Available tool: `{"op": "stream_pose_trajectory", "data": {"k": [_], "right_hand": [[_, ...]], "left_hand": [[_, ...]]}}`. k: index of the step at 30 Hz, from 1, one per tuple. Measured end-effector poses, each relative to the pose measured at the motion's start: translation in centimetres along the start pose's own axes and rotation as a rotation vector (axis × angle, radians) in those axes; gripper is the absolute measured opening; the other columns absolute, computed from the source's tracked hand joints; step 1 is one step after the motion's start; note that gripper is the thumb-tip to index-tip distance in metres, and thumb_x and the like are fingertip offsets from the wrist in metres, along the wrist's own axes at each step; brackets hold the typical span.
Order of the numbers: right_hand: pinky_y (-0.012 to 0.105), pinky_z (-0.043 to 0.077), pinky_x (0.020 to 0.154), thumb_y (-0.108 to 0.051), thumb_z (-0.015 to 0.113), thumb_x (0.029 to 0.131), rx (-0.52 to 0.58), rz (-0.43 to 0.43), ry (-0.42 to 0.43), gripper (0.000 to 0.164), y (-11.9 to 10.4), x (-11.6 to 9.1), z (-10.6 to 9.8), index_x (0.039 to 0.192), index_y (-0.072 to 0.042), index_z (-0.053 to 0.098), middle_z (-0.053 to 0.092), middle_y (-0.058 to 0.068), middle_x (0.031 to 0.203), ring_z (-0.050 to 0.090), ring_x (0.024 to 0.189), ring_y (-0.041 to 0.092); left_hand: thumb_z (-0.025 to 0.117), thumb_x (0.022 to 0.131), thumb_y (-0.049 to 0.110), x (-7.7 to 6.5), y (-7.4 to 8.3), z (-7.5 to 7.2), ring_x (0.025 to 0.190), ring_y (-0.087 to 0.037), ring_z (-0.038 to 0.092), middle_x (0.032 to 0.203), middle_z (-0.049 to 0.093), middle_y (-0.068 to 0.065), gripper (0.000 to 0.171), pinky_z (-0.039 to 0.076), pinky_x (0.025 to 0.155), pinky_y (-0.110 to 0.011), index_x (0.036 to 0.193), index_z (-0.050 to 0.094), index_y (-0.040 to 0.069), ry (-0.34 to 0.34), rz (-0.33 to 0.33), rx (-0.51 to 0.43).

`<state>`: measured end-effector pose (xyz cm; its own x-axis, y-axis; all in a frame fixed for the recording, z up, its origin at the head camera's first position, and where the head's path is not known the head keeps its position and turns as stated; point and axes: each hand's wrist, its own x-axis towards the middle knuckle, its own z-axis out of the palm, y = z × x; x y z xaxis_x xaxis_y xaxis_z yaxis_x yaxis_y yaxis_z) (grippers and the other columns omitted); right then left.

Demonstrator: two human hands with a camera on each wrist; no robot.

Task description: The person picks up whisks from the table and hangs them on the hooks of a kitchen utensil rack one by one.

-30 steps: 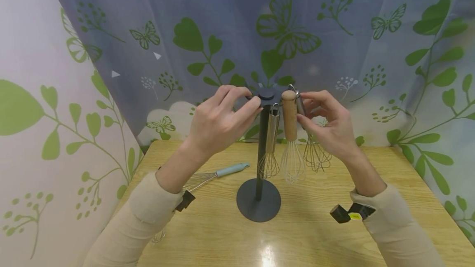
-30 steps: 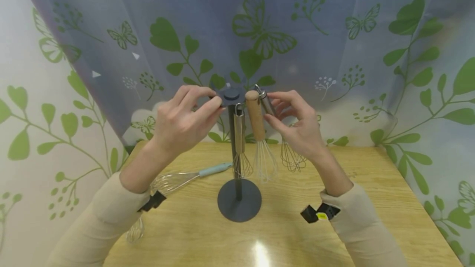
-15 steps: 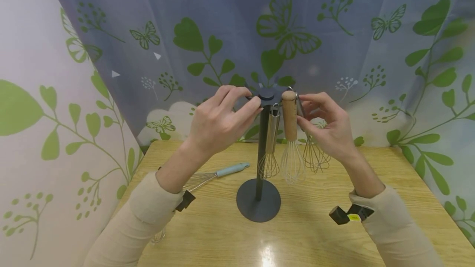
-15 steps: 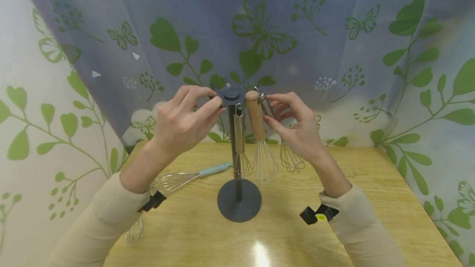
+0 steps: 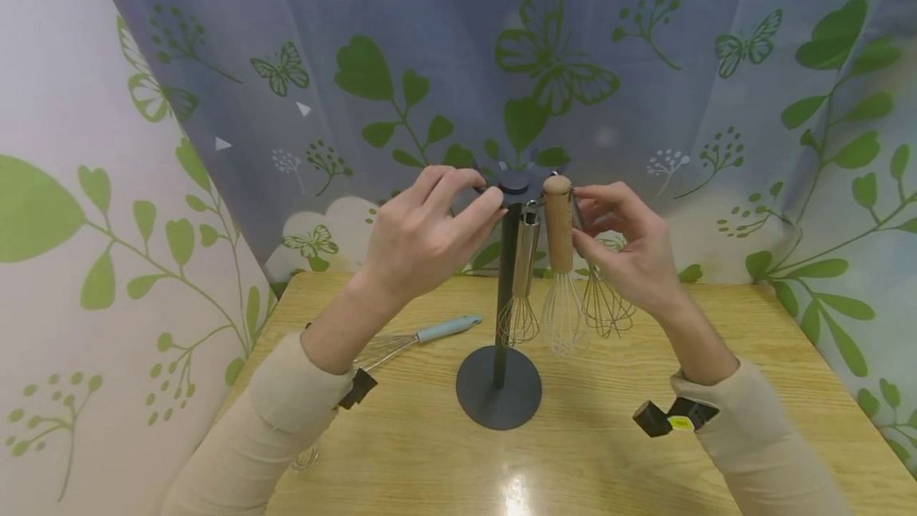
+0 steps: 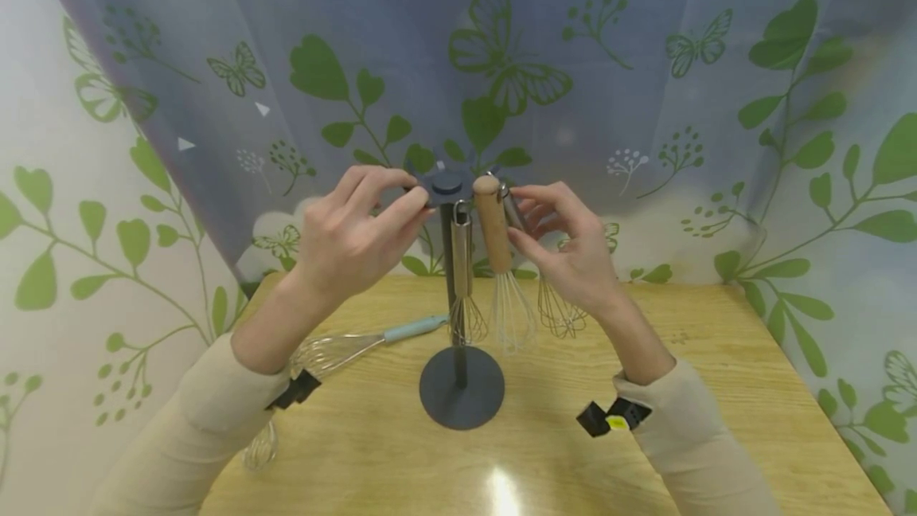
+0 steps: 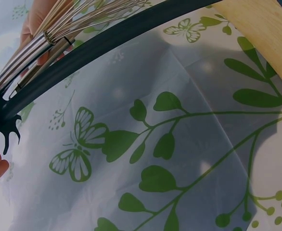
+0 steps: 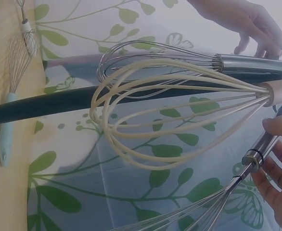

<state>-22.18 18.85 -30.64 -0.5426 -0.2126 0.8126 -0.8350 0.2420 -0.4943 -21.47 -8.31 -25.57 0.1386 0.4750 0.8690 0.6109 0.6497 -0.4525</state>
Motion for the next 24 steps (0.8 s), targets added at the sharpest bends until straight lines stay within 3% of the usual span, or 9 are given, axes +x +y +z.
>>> {"op": "stream_pose_trajectory", "data": {"k": [24], "right_hand": [[0.014,0.058,0.077,0.030,0.067,0.077,0.037,0.008,0.038,0.050,-0.14,-0.20,0.77,0.124,0.018,0.059,0.063,-0.019,0.106,0.064,0.092,0.002]], "left_hand": [[0.075,0.099,0.020,0.00,0.09,-0.04,0.084,-0.026,0.068,0.096,0.070,-0.010,0.010,0.061,0.065,-0.031,0.100,0.070,0.012,-0.004,-0.002,-0.001]]}}
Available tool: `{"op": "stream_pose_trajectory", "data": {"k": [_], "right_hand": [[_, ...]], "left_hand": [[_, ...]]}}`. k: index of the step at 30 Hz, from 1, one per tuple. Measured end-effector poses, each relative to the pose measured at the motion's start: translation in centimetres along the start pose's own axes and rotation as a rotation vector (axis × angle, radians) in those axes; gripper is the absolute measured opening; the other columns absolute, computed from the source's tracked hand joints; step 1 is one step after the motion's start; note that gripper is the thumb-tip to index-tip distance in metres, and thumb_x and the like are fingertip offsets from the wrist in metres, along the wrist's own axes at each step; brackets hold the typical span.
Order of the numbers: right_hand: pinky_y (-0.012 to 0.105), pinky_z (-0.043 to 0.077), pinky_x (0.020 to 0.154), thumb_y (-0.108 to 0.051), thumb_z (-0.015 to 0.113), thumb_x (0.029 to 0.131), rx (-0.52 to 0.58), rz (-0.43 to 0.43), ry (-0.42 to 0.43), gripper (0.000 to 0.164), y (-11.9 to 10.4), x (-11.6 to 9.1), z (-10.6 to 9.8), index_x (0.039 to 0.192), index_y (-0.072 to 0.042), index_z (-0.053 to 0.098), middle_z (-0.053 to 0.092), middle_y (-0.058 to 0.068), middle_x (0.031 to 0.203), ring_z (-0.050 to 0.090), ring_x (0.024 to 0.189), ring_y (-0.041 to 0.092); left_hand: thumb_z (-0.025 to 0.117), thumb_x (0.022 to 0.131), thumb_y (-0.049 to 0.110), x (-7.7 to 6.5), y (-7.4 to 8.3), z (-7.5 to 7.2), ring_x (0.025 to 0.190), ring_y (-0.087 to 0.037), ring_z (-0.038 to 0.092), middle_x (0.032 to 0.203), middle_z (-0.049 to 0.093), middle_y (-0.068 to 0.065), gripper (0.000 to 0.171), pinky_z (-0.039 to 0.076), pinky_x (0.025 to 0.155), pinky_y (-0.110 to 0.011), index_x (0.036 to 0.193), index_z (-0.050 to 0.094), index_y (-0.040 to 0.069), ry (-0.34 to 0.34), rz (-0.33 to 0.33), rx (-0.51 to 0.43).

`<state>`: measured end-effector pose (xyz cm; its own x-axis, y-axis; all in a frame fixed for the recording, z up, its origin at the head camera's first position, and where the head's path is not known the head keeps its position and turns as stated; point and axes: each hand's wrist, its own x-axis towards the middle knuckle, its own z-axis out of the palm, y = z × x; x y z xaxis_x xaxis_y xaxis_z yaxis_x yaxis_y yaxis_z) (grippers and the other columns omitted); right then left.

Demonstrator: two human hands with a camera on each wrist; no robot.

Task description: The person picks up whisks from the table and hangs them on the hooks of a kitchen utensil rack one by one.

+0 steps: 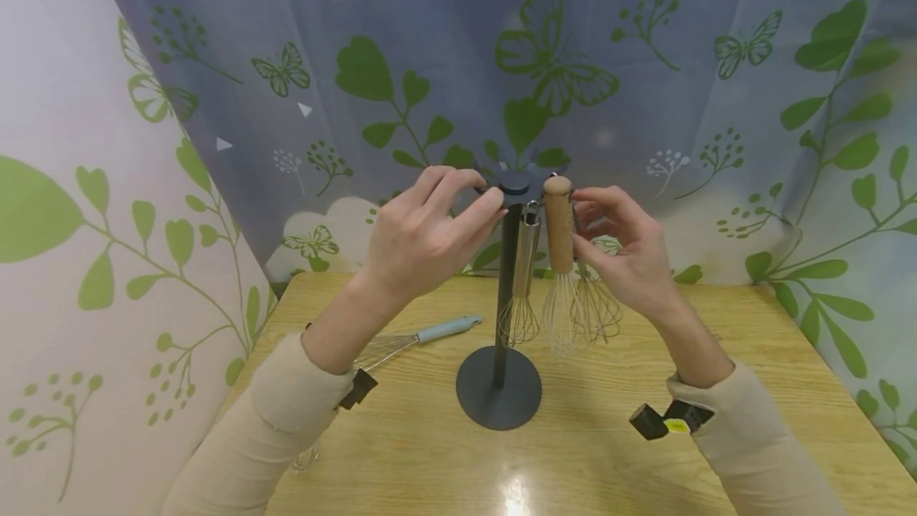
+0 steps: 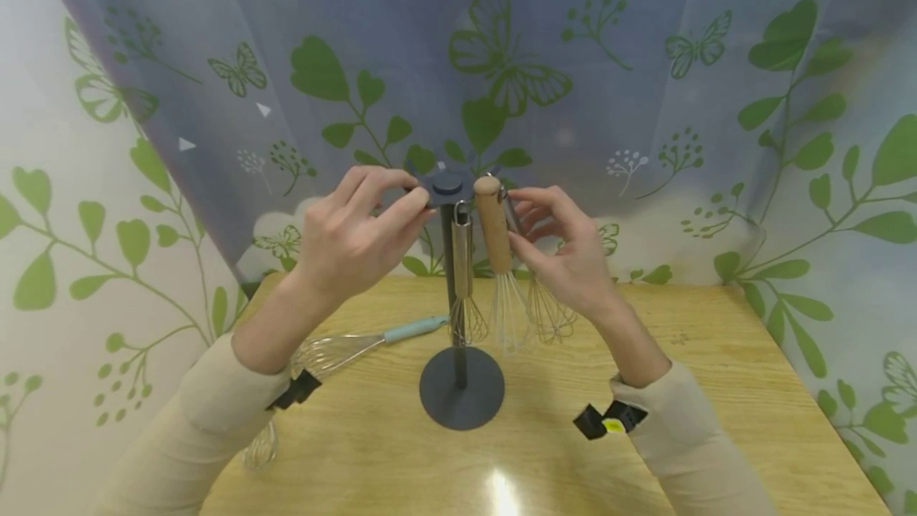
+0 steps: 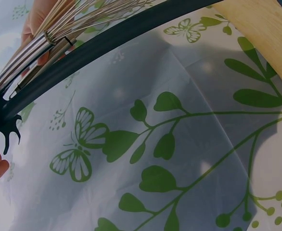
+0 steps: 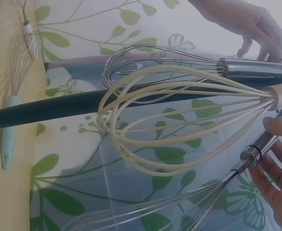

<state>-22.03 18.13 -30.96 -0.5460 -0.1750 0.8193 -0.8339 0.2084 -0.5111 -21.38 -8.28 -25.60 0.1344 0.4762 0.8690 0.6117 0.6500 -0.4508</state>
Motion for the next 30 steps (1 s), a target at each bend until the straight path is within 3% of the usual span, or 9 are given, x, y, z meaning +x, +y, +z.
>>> {"op": "stream_pose_trajectory", "data": {"k": [13,22,30], "right_hand": [[0.013,0.057,0.077,0.031,0.065,0.078,0.000,0.012,-0.014,0.050,0.05,-0.08,0.19,0.126,0.017,0.057,0.062,-0.025,0.110,0.064,0.093,-0.002],[0.013,0.057,0.077,0.031,0.065,0.079,0.015,0.028,-0.022,0.050,0.29,-0.22,0.39,0.127,0.018,0.055,0.063,-0.025,0.110,0.065,0.094,-0.003],[0.013,0.057,0.078,0.031,0.063,0.080,0.031,0.028,-0.025,0.050,0.38,-0.32,0.52,0.127,0.018,0.054,0.063,-0.025,0.114,0.065,0.096,-0.003]], "left_hand": [[0.076,0.098,0.020,0.03,0.05,-0.04,0.084,-0.027,0.069,0.096,0.070,-0.010,0.010,0.061,0.066,-0.032,0.100,0.070,0.012,0.004,0.004,0.010],[0.083,0.092,0.019,0.06,0.11,-0.04,0.084,-0.027,0.068,0.096,0.070,-0.010,0.017,0.061,0.066,-0.032,0.100,0.070,0.012,0.004,0.004,0.008],[0.077,0.097,0.020,0.10,0.17,-0.05,0.084,-0.027,0.068,0.096,0.070,-0.010,0.011,0.061,0.066,-0.032,0.100,0.070,0.012,0.001,0.006,0.008]]}}
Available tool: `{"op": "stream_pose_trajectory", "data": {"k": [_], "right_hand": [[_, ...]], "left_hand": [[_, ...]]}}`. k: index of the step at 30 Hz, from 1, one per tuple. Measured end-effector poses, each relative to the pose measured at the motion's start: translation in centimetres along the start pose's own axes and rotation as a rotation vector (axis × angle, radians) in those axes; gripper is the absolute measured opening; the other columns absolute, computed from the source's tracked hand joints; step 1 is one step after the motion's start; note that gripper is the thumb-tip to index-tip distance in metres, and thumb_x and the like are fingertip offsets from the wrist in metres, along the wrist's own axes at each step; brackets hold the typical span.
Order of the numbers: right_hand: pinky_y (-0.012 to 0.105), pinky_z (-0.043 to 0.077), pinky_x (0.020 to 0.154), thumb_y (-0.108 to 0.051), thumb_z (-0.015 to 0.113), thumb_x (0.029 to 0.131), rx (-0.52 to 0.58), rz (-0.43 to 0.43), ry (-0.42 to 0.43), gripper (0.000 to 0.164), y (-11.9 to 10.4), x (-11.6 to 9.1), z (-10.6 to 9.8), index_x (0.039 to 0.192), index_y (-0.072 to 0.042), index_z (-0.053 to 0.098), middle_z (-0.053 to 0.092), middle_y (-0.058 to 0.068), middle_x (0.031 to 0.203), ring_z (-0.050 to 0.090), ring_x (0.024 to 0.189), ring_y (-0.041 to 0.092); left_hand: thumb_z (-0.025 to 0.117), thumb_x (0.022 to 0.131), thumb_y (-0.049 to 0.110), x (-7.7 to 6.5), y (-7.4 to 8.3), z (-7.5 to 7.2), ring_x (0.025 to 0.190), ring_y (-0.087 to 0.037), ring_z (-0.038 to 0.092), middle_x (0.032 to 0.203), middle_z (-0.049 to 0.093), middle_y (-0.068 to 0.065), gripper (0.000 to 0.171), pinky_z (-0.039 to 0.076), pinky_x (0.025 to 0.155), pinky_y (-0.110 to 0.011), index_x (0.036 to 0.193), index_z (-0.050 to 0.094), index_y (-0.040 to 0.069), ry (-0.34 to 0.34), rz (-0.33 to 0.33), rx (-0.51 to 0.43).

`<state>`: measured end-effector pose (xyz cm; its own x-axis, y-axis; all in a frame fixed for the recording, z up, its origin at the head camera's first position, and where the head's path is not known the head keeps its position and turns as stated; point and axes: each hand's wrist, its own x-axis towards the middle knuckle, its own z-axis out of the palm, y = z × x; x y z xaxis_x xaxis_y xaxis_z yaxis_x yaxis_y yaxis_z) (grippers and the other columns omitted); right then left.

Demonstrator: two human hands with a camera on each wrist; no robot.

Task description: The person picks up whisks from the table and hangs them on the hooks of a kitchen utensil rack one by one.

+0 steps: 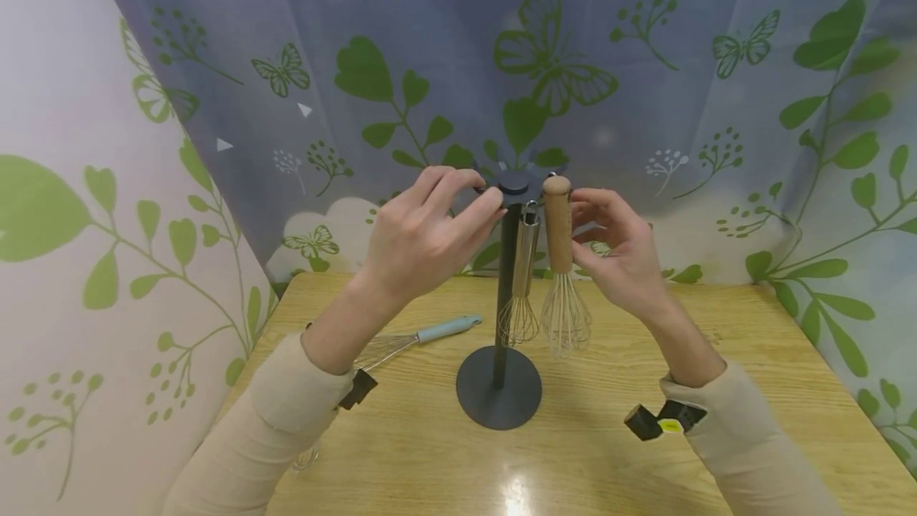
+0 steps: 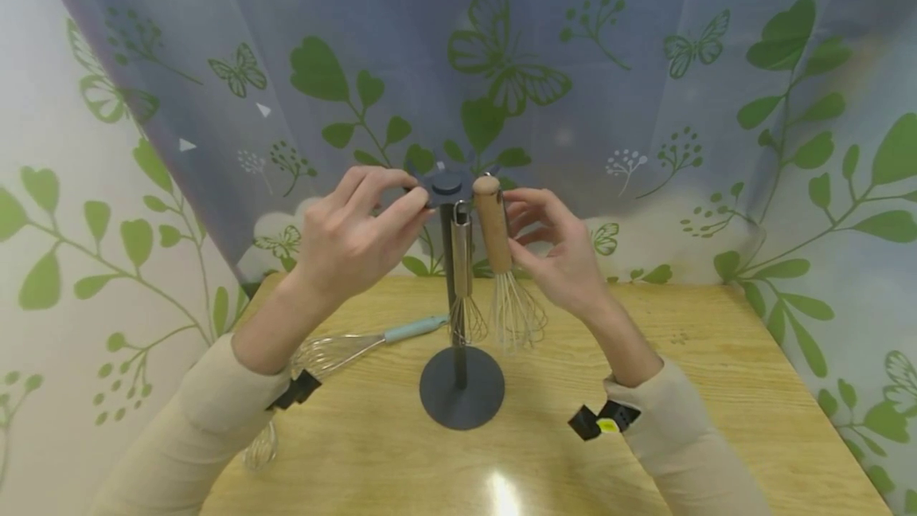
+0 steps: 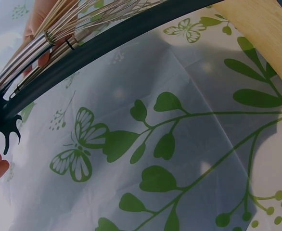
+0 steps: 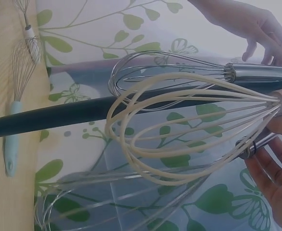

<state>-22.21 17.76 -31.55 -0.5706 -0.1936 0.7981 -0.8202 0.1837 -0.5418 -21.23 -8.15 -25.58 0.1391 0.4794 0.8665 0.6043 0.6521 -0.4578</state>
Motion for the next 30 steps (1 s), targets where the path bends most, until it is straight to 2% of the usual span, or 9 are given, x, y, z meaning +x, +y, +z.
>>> {"op": "stream_pose_trajectory", "data": {"k": [30], "right_hand": [[0.013,0.056,0.077,0.029,0.062,0.082,0.028,0.045,-0.006,0.045,0.14,0.03,0.21,0.126,0.020,0.053,0.065,-0.026,0.115,0.066,0.098,-0.004]], "left_hand": [[0.075,0.099,0.021,0.04,0.10,-0.03,0.084,-0.028,0.068,0.096,0.069,-0.011,0.011,0.061,0.066,-0.032,0.100,0.070,0.012,-0.003,-0.007,-0.007]]}}
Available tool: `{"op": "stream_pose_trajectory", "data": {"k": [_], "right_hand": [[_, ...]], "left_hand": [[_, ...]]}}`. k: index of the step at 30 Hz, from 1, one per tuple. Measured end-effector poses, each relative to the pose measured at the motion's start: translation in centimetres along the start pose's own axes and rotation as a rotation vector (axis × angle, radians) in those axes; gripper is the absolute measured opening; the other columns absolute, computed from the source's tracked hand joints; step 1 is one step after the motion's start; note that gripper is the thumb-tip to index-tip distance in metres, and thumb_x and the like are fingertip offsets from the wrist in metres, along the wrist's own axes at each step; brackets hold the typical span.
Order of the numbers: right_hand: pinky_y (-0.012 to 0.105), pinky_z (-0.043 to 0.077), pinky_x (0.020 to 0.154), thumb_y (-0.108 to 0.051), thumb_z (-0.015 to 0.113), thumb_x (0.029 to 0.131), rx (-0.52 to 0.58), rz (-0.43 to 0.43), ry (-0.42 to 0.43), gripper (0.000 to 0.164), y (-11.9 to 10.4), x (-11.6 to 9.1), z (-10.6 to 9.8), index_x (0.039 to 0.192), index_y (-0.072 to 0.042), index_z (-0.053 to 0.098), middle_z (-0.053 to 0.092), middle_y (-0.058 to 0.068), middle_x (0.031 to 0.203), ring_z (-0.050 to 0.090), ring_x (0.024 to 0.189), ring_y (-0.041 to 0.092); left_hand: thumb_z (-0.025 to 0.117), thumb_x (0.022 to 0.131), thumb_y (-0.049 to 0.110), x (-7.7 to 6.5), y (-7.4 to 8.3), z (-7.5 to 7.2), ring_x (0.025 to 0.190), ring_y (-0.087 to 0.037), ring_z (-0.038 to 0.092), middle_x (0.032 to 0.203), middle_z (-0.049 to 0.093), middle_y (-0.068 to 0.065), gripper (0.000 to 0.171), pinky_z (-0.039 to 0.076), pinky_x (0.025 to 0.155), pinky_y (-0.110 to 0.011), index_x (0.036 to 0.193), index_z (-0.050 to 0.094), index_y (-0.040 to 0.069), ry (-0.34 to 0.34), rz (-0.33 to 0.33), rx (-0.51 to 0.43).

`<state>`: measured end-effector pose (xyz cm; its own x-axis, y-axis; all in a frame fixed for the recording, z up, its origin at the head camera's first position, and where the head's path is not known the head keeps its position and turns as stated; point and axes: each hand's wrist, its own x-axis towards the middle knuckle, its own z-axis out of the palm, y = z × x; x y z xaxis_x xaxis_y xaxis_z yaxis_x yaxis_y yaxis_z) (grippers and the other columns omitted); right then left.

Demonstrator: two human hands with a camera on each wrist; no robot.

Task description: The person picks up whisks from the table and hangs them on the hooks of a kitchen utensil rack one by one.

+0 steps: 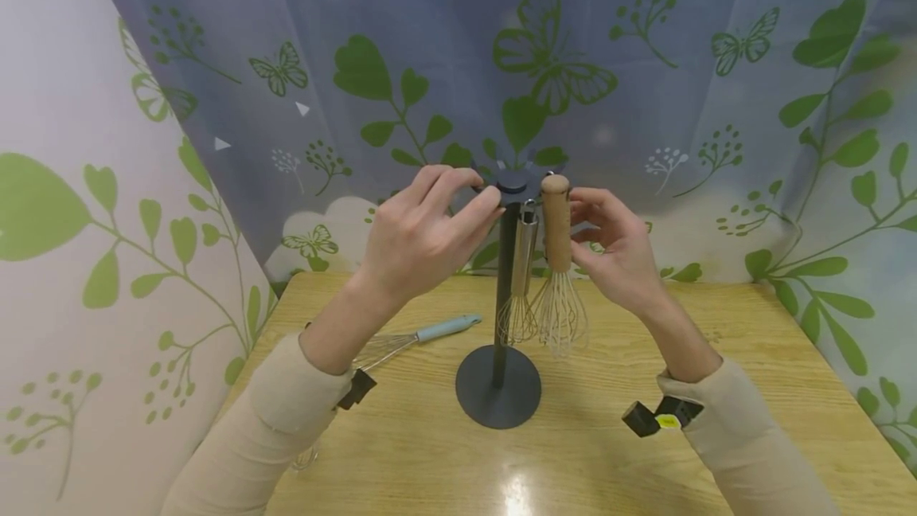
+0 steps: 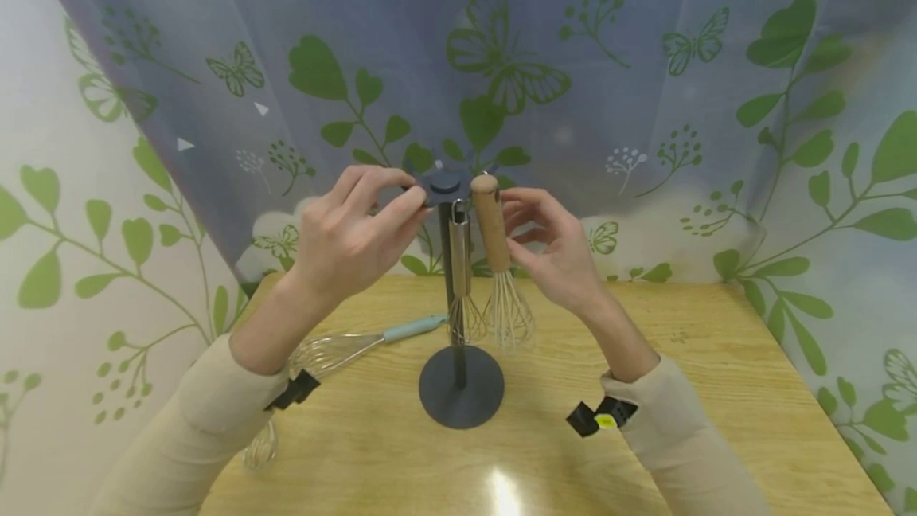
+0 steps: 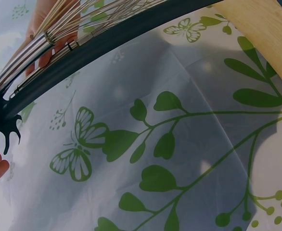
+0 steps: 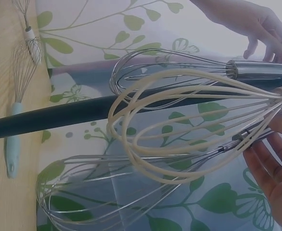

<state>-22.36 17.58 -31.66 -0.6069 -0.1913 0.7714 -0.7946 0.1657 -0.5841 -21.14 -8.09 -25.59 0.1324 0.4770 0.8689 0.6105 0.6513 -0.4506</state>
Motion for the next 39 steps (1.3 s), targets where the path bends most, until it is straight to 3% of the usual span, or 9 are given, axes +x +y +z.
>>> {"op": "stream_pose_trajectory", "data": {"k": [13,19,22,24,29,31,37,39], "right_hand": [[0.014,0.056,0.077,0.029,0.062,0.083,0.024,0.016,-0.004,0.046,0.12,-0.04,0.17,0.127,0.015,0.058,0.066,-0.025,0.113,0.066,0.097,-0.002],[0.014,0.056,0.077,0.029,0.062,0.083,0.063,0.020,-0.009,0.062,0.29,-0.04,0.19,0.128,-0.013,0.067,0.068,-0.023,0.112,0.067,0.096,-0.002],[0.014,0.056,0.078,0.029,0.062,0.083,0.079,0.025,-0.012,0.068,0.33,-0.05,0.23,0.128,-0.021,0.067,0.068,-0.022,0.113,0.067,0.097,-0.002],[0.014,0.056,0.078,0.029,0.062,0.082,0.083,0.028,-0.012,0.066,0.31,-0.05,0.26,0.127,-0.019,0.067,0.068,-0.022,0.113,0.067,0.097,-0.001],[0.015,0.057,0.077,0.030,0.062,0.081,0.094,0.027,-0.013,0.052,0.20,0.08,0.32,0.125,0.002,0.066,0.070,-0.021,0.109,0.068,0.096,-0.001],[0.015,0.057,0.076,0.030,0.063,0.081,0.098,0.025,-0.015,0.051,0.20,0.14,0.34,0.126,0.005,0.065,0.070,-0.020,0.106,0.068,0.095,-0.001],[0.015,0.057,0.074,0.029,0.063,0.081,0.116,0.023,-0.016,0.063,0.28,0.13,0.32,0.127,-0.014,0.068,0.071,-0.018,0.103,0.068,0.093,0.000],[0.015,0.057,0.074,0.029,0.062,0.082,0.118,0.026,-0.016,0.064,0.30,0.04,0.25,0.127,-0.015,0.068,0.071,-0.019,0.104,0.068,0.094,0.000]], "left_hand": [[0.075,0.099,0.021,-0.07,-0.04,-0.10,0.084,-0.029,0.068,0.096,0.070,-0.011,0.011,0.062,0.066,-0.033,0.100,0.070,0.012,-0.002,-0.004,0.002],[0.075,0.099,0.021,-0.12,-0.06,-0.08,0.084,-0.028,0.068,0.096,0.070,-0.011,0.011,0.062,0.067,-0.033,0.100,0.071,0.011,-0.002,-0.006,-0.002],[0.075,0.099,0.021,-0.17,-0.07,-0.03,0.084,-0.027,0.068,0.096,0.070,-0.011,0.010,0.062,0.066,-0.033,0.100,0.071,0.011,-0.002,-0.006,-0.003],[0.075,0.100,0.020,-0.18,-0.09,0.00,0.084,-0.027,0.068,0.096,0.070,-0.011,0.010,0.061,0.066,-0.033,0.100,0.071,0.011,-0.002,-0.006,-0.003],[0.074,0.100,0.020,-0.17,-0.12,0.04,0.084,-0.027,0.068,0.096,0.070,-0.010,0.010,0.061,0.066,-0.032,0.100,0.071,0.011,-0.004,-0.008,-0.006],[0.074,0.100,0.020,-0.14,-0.14,0.04,0.084,-0.027,0.068,0.097,0.070,-0.010,0.010,0.061,0.066,-0.032,0.100,0.071,0.011,-0.006,-0.008,-0.009],[0.073,0.101,0.020,-0.11,-0.15,0.07,0.084,-0.027,0.068,0.097,0.070,-0.011,0.010,0.062,0.066,-0.033,0.100,0.071,0.011,-0.007,-0.009,-0.016],[0.073,0.101,0.020,-0.11,-0.14,0.07,0.084,-0.027,0.068,0.097,0.070,-0.011,0.010,0.061,0.066,-0.033,0.101,0.071,0.011,-0.008,-0.008,-0.017]]}}
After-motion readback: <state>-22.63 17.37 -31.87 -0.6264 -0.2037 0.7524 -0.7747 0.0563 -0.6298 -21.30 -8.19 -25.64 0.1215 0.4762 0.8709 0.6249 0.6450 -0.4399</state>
